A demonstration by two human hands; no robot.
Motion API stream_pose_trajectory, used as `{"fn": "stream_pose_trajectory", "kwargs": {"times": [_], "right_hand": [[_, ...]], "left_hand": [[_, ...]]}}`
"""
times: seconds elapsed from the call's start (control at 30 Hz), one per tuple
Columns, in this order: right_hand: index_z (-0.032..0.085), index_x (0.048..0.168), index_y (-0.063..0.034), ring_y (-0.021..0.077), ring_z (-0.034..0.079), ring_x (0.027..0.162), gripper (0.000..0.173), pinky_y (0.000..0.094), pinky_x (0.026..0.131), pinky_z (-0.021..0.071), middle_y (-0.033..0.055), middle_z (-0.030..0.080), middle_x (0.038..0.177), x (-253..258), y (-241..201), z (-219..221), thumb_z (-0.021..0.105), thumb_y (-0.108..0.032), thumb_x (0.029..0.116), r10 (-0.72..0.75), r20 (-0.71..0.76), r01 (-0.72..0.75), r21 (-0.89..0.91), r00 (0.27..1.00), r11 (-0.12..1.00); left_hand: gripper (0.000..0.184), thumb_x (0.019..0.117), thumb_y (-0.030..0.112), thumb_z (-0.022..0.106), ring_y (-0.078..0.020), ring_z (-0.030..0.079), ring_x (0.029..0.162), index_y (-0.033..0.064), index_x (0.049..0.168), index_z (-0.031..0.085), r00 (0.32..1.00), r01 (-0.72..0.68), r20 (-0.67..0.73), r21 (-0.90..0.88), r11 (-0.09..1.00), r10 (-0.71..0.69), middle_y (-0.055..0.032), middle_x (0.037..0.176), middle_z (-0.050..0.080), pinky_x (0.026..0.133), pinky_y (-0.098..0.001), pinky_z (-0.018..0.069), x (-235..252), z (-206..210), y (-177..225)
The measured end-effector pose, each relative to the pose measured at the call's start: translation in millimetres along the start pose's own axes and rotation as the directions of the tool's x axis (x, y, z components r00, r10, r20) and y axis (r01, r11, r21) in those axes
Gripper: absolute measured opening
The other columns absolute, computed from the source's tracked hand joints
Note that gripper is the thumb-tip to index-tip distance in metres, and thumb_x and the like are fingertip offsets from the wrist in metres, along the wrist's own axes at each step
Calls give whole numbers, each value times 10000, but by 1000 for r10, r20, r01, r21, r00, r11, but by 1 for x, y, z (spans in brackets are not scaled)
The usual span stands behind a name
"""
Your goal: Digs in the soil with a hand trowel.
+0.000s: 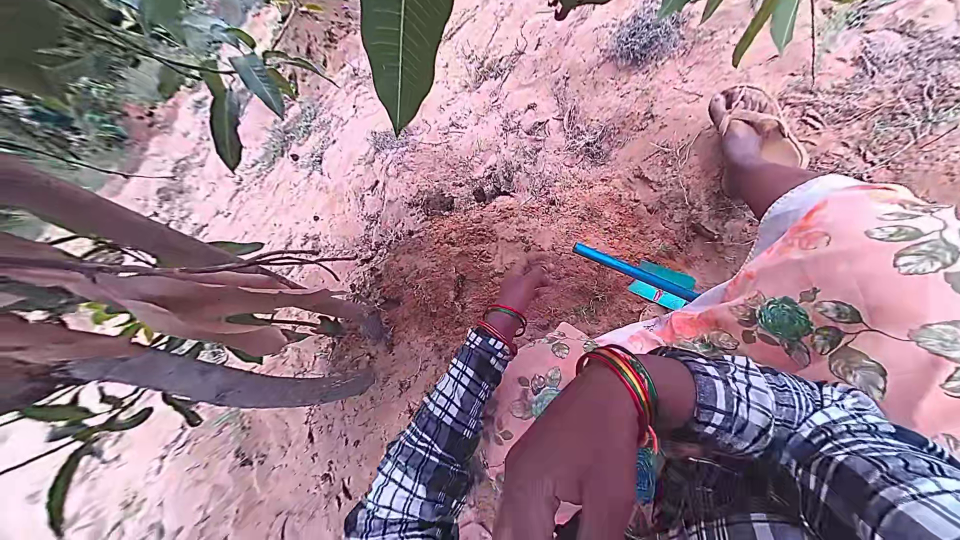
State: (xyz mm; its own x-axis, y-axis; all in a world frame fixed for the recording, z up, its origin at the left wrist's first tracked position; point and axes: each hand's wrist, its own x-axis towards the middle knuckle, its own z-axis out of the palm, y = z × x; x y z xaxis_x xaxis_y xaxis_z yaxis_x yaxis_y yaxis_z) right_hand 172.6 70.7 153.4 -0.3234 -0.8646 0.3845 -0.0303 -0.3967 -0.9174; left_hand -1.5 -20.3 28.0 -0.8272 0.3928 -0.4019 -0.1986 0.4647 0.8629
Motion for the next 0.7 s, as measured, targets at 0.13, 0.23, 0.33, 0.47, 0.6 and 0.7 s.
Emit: {"fn": "stream_pose_trajectory", "kwargs": {"times": [0.13,0.23,0.33,0.47,0.6,0.7], "right_hand": [[688,1244,76,155,715,1114,345,316,1037,539,125,748,1185,-17,21,-75,634,-111,959,-27,-51,15,-238,998,971],[675,1273,18,148,690,1079,285,320,970,554,121,721,1202,-69,37,-151,614,-120,1032,125,-622,-438,-380,773,815],[624,1389,-43,417,630,1220,558,641,1052,457,245,654,1319,-146,85,-215,775,-333,937,297,-929,-957,-151,223,247],[558,1467,-46,463,537,1330,675,679,1091,381,281,589,1404,-217,151,-209,798,-352,916,638,-758,-991,90,-135,-103],[707,1196,6,342,709,968,369,551,910,544,207,726,1092,-243,211,-198,741,-271,954,625,-737,-949,315,-257,-19],[656,1186,43,349,670,880,401,557,848,527,238,680,1034,-245,213,-206,721,-297,983,612,-763,-939,332,-210,90]], "left_hand": [[370,1072,101,466,-121,652,859,96,1442,461,986,-8,-158,-332,943,-47,-77,1198,636,742,-275,543,10,-18,4],[387,1048,84,448,-144,635,896,109,1434,469,955,-79,-263,-667,741,-135,-61,1145,608,765,-302,548,18,-18,8],[243,1029,121,437,-111,547,701,175,1252,516,916,-56,-266,-827,559,-301,-5,914,543,647,-279,489,20,-3,24],[187,1049,161,448,-117,544,690,151,1218,526,924,11,-166,-889,458,-345,-20,916,546,637,-267,489,34,37,11],[173,1054,157,444,-109,522,686,146,1201,534,924,160,-41,-863,480,-381,-11,909,531,652,-265,478,39,74,-21],[232,1055,131,460,-109,521,712,137,1274,537,920,193,-45,-812,551,-389,-21,979,548,649,-256,466,39,77,-33]]}}
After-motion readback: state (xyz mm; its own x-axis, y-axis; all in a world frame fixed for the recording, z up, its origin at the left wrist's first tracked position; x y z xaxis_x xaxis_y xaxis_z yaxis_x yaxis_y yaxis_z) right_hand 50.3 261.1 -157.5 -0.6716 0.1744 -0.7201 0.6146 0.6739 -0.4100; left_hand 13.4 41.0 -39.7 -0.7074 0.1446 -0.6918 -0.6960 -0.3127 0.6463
